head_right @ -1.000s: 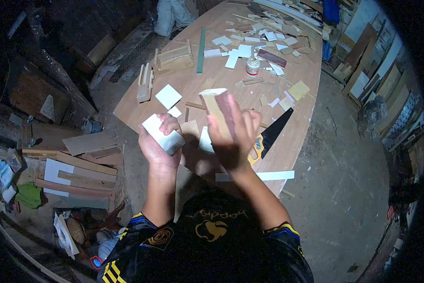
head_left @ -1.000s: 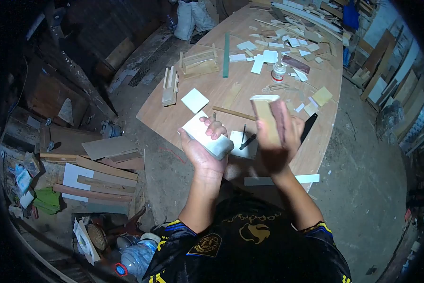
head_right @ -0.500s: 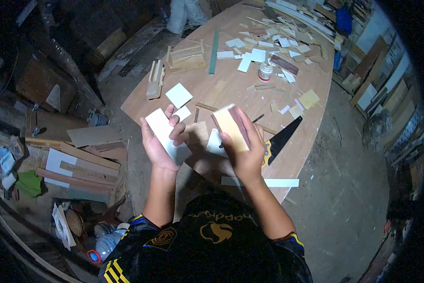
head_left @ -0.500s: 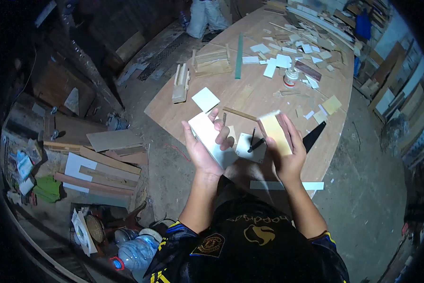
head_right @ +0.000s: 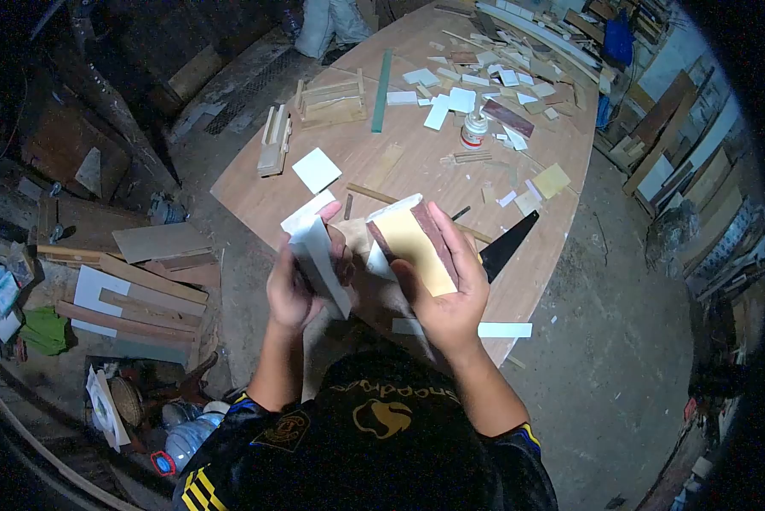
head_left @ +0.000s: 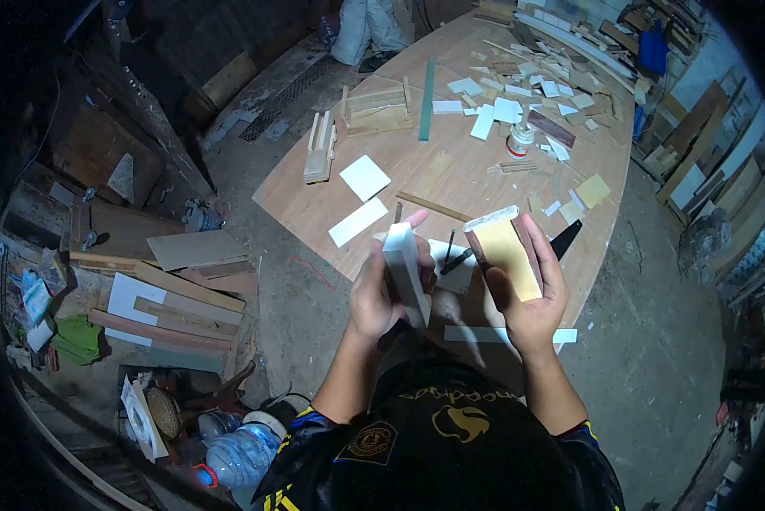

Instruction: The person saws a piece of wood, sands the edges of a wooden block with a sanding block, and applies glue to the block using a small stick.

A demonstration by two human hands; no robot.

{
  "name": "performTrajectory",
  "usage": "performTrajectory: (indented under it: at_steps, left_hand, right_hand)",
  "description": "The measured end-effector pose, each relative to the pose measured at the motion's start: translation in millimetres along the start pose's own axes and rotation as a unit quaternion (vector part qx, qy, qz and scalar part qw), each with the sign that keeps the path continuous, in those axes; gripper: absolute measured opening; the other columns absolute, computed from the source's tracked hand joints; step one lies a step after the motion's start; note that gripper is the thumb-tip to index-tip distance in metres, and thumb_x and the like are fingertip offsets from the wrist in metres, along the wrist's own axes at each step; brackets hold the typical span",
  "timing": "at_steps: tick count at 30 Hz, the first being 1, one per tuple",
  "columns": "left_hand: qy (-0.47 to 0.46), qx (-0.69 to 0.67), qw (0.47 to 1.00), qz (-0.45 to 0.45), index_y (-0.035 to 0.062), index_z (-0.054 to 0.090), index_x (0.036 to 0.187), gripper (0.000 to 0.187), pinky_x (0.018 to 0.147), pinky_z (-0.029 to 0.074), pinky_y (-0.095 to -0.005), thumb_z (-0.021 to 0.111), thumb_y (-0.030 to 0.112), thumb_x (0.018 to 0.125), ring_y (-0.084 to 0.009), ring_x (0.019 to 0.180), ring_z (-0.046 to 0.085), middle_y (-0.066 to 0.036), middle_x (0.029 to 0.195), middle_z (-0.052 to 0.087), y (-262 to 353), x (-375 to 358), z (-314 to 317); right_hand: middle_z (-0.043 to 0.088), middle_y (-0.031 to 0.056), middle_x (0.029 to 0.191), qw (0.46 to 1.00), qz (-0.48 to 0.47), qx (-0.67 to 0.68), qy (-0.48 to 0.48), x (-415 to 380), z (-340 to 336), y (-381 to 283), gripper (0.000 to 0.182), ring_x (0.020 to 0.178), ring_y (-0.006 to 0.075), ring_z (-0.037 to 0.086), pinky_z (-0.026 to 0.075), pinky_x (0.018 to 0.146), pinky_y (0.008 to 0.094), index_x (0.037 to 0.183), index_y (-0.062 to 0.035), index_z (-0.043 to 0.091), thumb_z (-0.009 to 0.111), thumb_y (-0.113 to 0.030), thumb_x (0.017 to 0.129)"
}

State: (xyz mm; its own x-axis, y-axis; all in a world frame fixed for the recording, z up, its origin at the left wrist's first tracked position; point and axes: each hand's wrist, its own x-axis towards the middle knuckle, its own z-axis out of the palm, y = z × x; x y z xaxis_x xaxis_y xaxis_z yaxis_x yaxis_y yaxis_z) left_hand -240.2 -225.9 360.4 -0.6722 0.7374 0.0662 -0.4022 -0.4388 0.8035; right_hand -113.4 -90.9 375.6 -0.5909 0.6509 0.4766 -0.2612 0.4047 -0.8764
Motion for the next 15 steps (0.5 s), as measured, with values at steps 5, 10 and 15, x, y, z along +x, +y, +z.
performTrajectory:
  at_steps: [5, 10, 15]
  left_hand:
    - [0.005, 0.178, 0.984, -0.002, 0.0008, 0.042, 0.13, 0.037, 0.079, 0.046, -0.0304, 0.045, 0.023, 0.101, -0.0151, 0.088, 0.056, -0.007, 0.098, 0.058, -19, -17, -19]
    - [-0.017, 0.257, 0.96, 0.108, 0.0053, 0.041, 0.126, 0.028, 0.069, 0.049, -0.0311, 0.045, 0.013, 0.1, -0.0165, 0.08, 0.059, -0.008, 0.09, 0.06, -31, -20, -7]
    - [0.019, 0.198, 0.98, 0.011, 0.0077, 0.039, 0.123, 0.025, 0.047, 0.048, -0.0317, 0.037, 0.024, 0.103, -0.0189, 0.053, 0.057, -0.009, 0.074, 0.058, -7, -31, 24]
  right_hand:
    - [0.063, 0.0133, 0.107, 0.997, -0.07, -0.031, 0.001, 13, 0, -14, 0.065, 0.092, 0.0209, 0.057, 0.045, 0.084, 0.0307, 0.131, 0.0024, 0.052, 0.079, -0.008, 0.072]
    - [0.058, 0.0105, 0.102, 0.984, -0.143, -0.065, -0.083, 17, -2, -26, 0.065, 0.091, 0.0213, 0.054, 0.044, 0.083, 0.0323, 0.132, 0.0022, 0.049, 0.076, -0.002, 0.072]
    - [0.059, 0.0095, 0.082, 0.96, -0.179, -0.212, -0.048, 26, 3, -1, 0.065, 0.074, 0.0259, 0.049, 0.041, 0.07, 0.0355, 0.122, 0.001, 0.06, 0.082, -0.007, 0.061]
